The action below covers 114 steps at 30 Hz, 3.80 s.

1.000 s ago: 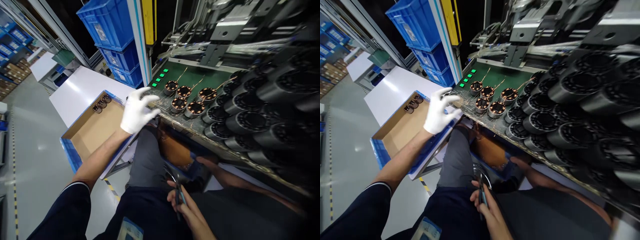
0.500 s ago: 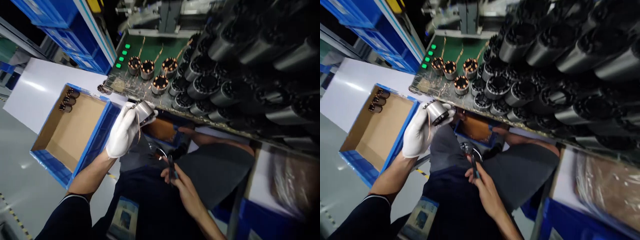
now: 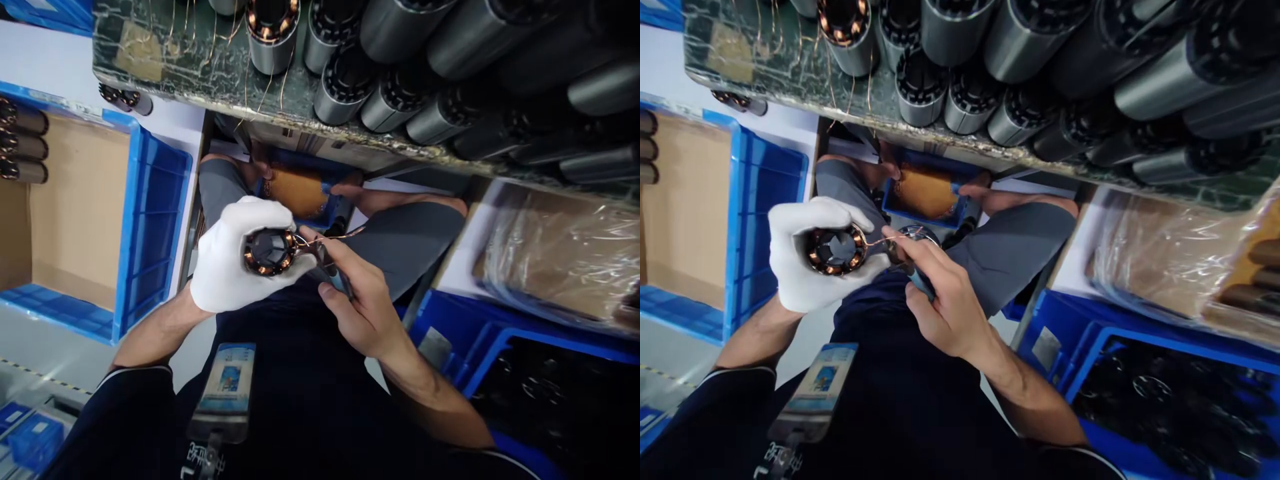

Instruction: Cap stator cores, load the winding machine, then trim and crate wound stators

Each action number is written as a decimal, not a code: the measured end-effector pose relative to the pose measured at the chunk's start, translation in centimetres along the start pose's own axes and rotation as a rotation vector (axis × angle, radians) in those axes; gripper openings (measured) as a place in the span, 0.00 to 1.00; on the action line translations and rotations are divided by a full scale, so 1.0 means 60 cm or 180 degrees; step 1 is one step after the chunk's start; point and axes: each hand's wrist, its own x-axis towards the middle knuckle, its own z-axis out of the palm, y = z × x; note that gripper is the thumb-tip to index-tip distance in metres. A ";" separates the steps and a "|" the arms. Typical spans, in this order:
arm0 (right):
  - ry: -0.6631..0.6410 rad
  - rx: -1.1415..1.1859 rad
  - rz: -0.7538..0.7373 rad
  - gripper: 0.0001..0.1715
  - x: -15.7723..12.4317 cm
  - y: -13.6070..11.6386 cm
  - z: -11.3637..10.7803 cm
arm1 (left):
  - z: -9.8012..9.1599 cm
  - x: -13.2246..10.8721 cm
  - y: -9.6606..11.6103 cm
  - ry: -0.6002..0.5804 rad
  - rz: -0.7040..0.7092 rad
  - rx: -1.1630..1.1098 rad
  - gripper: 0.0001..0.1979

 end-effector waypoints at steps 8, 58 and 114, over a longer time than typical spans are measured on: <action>0.0034 -0.0010 0.0206 0.48 -0.009 -0.008 0.002 | -0.010 0.004 0.000 -0.0428 0.0097 0.0066 0.30; -0.1119 -0.2069 -0.0261 0.45 0.006 -0.038 -0.130 | 0.033 0.028 -0.010 -0.2045 -0.2137 -0.1631 0.16; -0.1316 -0.2221 -0.0156 0.42 -0.021 -0.016 -0.120 | 0.084 -0.004 0.002 -0.2362 -0.2050 -0.0650 0.14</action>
